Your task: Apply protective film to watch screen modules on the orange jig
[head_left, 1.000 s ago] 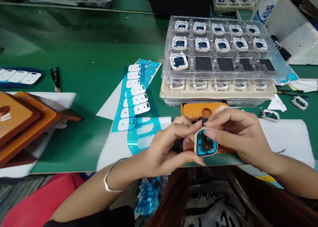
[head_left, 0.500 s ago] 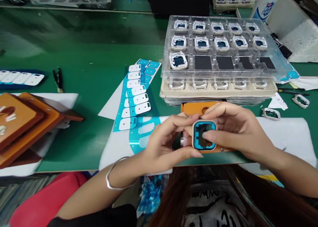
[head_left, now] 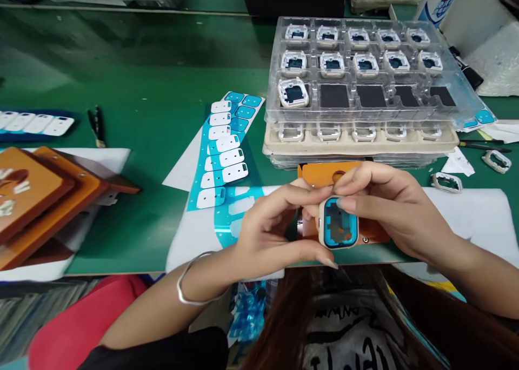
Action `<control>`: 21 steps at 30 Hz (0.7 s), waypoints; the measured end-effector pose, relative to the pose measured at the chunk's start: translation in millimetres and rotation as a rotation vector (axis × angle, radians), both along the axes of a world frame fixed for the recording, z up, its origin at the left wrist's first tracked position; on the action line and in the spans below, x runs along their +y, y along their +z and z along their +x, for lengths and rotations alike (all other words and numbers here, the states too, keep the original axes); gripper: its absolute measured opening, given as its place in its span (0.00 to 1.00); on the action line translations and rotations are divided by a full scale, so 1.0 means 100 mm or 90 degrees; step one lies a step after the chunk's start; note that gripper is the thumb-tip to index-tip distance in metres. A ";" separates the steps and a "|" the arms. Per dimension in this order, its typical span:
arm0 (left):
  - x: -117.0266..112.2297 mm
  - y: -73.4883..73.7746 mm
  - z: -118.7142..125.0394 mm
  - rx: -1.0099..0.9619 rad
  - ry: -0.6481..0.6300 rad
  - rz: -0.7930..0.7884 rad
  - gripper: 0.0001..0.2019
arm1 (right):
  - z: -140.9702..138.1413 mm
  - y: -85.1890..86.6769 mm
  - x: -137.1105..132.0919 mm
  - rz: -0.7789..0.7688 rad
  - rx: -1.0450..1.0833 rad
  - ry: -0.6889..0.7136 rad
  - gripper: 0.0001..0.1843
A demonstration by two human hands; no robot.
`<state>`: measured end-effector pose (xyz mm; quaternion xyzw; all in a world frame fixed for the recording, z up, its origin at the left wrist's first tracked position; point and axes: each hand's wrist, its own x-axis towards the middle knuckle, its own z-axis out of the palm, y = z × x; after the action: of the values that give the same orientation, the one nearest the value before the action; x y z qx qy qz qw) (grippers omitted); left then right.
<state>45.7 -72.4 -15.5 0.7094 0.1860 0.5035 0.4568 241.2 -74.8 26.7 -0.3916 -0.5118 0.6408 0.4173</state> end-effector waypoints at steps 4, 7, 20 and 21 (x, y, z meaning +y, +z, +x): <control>0.02 -0.02 0.01 0.034 0.020 0.062 0.28 | -0.02 0.00 -0.02 0.040 -0.013 -0.009 0.17; 0.03 -0.04 0.01 0.028 0.042 0.076 0.27 | -0.01 0.01 -0.03 0.023 -0.038 0.036 0.17; 0.08 -0.11 -0.01 0.009 0.068 0.072 0.26 | 0.01 -0.04 -0.09 0.157 -0.075 -0.010 0.12; 0.08 -0.11 -0.01 0.014 0.066 0.092 0.27 | 0.00 -0.06 -0.08 0.172 -0.079 -0.017 0.10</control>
<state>44.6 -64.4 -26.2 0.7357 0.1905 0.5305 0.3756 241.3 -82.6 21.2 -0.3779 -0.6128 0.5350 0.4420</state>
